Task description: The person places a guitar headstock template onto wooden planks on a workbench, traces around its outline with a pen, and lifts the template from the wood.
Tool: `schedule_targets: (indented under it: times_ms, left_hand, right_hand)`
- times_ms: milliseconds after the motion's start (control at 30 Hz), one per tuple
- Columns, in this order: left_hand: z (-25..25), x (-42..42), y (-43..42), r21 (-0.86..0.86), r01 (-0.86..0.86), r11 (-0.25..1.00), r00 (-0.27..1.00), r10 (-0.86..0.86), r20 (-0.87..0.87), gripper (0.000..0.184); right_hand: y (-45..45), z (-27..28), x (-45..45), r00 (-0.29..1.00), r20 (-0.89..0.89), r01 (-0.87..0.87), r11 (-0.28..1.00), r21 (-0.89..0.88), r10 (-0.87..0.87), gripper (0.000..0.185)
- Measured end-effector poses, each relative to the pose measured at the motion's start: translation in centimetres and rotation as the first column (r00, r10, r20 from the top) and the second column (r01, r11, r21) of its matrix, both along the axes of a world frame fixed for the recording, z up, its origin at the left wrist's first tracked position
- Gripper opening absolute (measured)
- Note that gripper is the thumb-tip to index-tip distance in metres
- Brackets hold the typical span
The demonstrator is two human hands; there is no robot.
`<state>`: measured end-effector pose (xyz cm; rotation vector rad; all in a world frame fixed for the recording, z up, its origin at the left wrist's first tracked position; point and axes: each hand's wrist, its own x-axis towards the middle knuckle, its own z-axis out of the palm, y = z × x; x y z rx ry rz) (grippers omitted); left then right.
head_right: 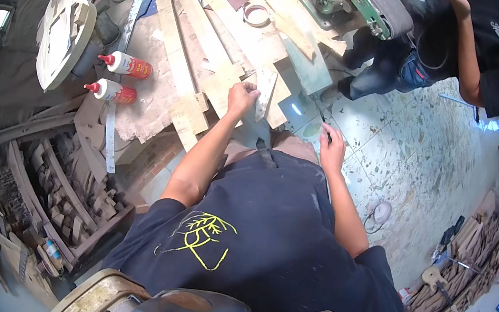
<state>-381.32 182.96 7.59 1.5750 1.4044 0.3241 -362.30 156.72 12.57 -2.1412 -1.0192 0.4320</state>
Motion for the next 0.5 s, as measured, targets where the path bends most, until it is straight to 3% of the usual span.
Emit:
schedule_targets:
  times_ms: [167, 500]
  left_hand:
    - [0.4, 1.9, -0.2, 0.022, -0.045, 0.999, 0.997, 0.046, -0.070, 0.019]
    - [0.7, 3.0, -0.2, 0.028, -0.098, 0.995, 0.989, 0.101, -0.107, 0.020]
  right_hand:
    - [-6.2, -3.0, 5.0, 0.989, -0.134, 0.039, 0.983, -0.181, -0.064, 0.032]
    - [-10.7, -5.5, 12.5, 0.999, -0.006, 0.046, 0.931, -0.363, -0.052, 0.031]
